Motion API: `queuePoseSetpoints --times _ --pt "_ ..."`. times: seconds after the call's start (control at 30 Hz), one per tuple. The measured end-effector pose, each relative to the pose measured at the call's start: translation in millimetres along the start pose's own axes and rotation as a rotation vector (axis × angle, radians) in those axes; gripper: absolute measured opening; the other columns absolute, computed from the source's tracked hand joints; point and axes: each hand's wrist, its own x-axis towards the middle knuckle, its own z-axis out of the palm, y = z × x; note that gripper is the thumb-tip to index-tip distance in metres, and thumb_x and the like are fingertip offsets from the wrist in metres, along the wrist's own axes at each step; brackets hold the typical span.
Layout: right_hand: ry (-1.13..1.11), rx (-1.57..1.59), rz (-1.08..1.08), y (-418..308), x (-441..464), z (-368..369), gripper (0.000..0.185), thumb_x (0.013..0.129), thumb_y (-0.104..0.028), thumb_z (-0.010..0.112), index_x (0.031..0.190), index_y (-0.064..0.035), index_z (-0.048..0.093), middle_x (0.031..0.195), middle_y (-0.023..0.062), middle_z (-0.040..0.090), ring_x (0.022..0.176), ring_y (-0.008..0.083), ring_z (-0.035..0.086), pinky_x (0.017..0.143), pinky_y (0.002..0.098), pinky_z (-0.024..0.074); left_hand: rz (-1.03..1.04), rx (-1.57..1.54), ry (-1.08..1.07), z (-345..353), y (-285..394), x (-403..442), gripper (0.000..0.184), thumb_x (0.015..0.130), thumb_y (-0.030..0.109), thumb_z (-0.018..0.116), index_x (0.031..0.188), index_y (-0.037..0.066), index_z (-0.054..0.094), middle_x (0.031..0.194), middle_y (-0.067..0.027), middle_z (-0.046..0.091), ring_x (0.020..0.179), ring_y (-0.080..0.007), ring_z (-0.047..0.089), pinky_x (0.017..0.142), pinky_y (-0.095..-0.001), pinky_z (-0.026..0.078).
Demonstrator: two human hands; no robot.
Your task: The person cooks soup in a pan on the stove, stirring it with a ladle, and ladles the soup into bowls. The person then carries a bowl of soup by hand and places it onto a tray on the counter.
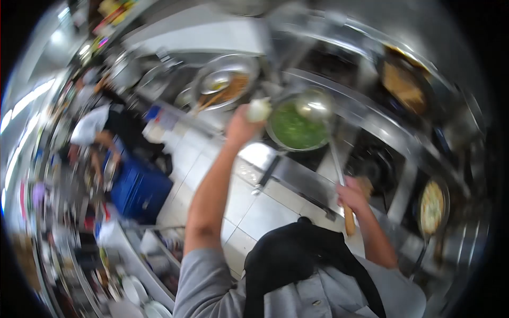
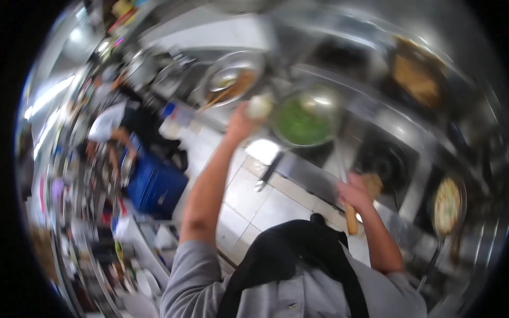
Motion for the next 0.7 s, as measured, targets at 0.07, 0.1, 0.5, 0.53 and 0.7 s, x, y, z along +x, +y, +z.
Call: queuePoseSetpoints --times 0.07,0.1,0.5,0.53,0.7 --pt "-0.005 0.222 0.027 0 -2 16 0.019 0.093 -0.017 0.064 0.093 -0.0066 0.048 0.064 0.0010 0.046 0.050 0.0118 0.048 0.039 0.0292 0.0404 -0.093 -0.124 0.200 -16 7 -33 0.081 0.067 0.034 0.089 0.131 0.001 0.050 0.121 -0.0201 0.063 0.113 -0.0344 0.061 0.098 -0.0421 0.048" --pt "0.045 0.339 0.067 11 9 21 0.019 0.092 -0.015 0.066 0.095 -0.0085 0.048 0.066 0.0003 0.045 0.049 0.0113 0.044 0.039 0.0274 0.0399 -0.183 -0.206 0.235 -32 10 -52 0.083 0.068 0.036 0.089 0.132 0.001 0.049 0.123 -0.0200 0.061 0.115 -0.0343 0.060 0.100 -0.0423 0.047" --pt "0.096 0.161 -0.231 11 113 139 0.025 0.093 -0.024 0.061 0.080 -0.0076 0.049 0.065 0.0008 0.043 0.051 0.0130 0.044 0.045 0.0279 0.0409 -0.354 0.501 1.262 -456 10 -576 0.056 0.072 0.024 0.087 0.116 0.003 0.060 0.108 -0.0122 0.068 0.097 -0.0238 0.068 0.087 -0.0380 0.054" --pt "0.079 0.159 -0.229 7 112 148 0.025 0.093 -0.024 0.061 0.080 -0.0076 0.049 0.065 0.0008 0.043 0.051 0.0130 0.044 0.045 0.0279 0.0409 -0.338 0.797 1.282 -491 9 -634 0.051 0.073 0.022 0.085 0.114 0.003 0.060 0.105 -0.0127 0.070 0.094 -0.0247 0.069 0.087 -0.0387 0.054" --pt "0.129 0.081 -0.262 4 115 174 0.029 0.097 -0.029 0.061 0.082 -0.0059 0.052 0.066 0.0012 0.045 0.055 0.0122 0.045 0.047 0.0276 0.0419 -0.790 1.425 1.485 -602 67 -819 0.061 0.073 0.029 0.082 0.120 0.001 0.055 0.110 -0.0200 0.068 0.102 -0.0337 0.067 0.089 -0.0430 0.052"
